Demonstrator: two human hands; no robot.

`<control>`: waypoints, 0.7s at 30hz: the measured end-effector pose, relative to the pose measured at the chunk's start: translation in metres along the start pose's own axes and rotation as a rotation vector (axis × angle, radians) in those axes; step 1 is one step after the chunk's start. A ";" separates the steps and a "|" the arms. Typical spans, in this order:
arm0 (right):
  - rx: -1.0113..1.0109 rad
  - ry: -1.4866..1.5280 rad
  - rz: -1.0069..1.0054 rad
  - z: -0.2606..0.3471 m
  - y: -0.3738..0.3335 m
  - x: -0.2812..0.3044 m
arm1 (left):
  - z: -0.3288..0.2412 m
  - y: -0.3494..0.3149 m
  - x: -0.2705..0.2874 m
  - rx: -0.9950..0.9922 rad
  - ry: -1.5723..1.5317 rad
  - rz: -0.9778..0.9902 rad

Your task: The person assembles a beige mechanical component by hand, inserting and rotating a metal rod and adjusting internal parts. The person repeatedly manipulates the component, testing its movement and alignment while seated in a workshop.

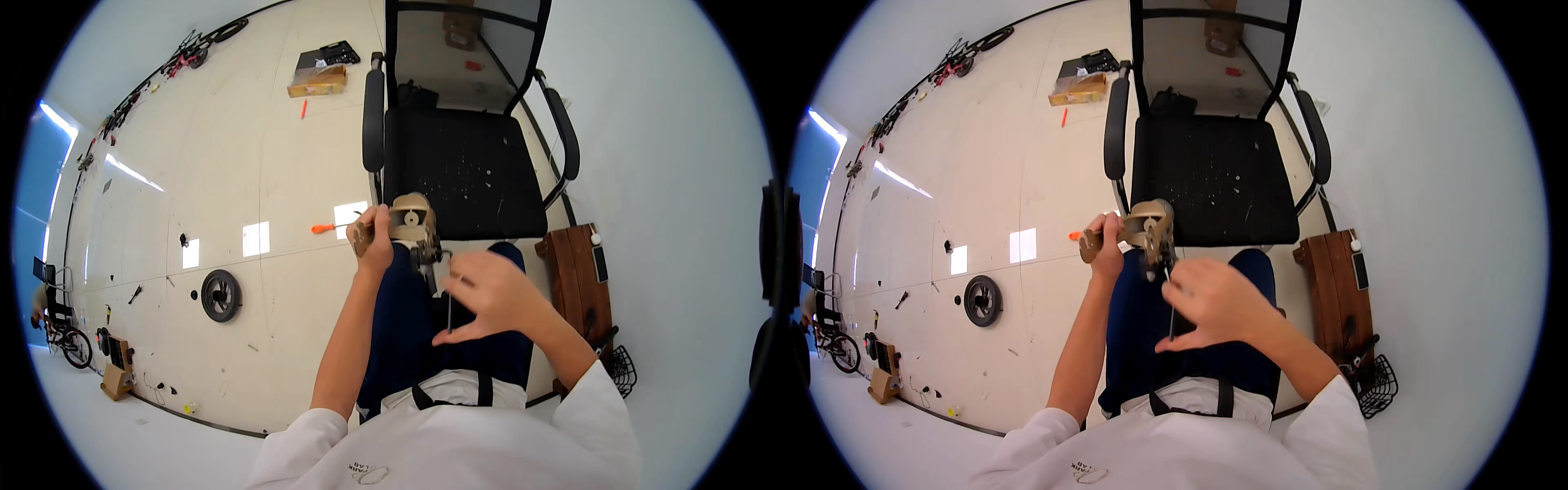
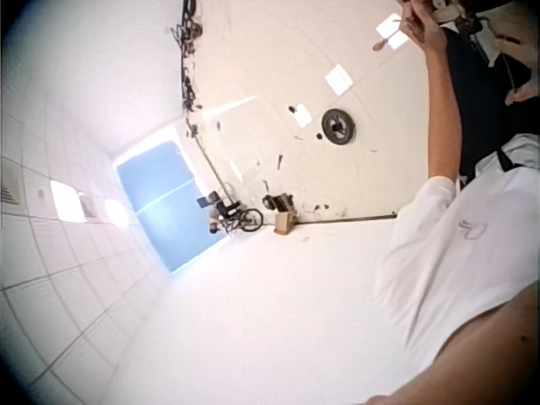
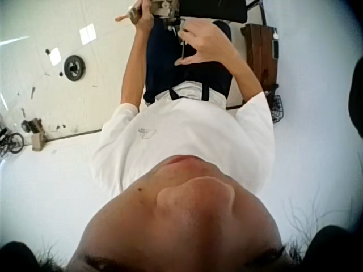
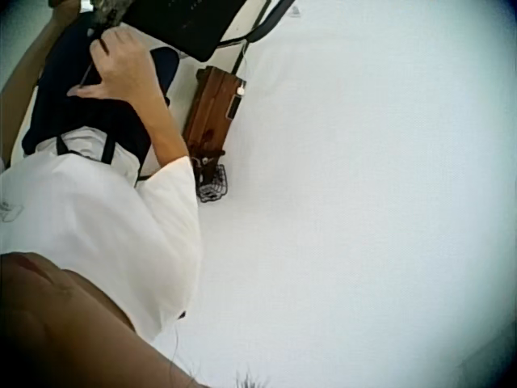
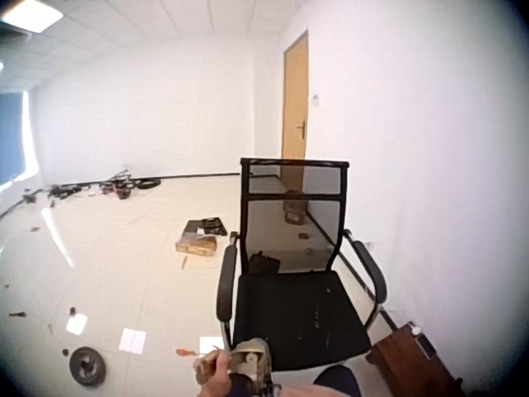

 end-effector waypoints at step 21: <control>0.026 0.082 -0.077 0.041 -0.002 -0.058 | -0.014 -0.006 -0.003 -0.189 -0.121 -0.013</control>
Point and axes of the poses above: each hand's wrist, its own y-axis towards the middle knuckle, its own x-axis out of the back of the hand, z = x × y, the point moved 9 cm from there along y, towards the middle knuckle, and after that the axes turned 8 degrees about -y, right-handed, at the moved point
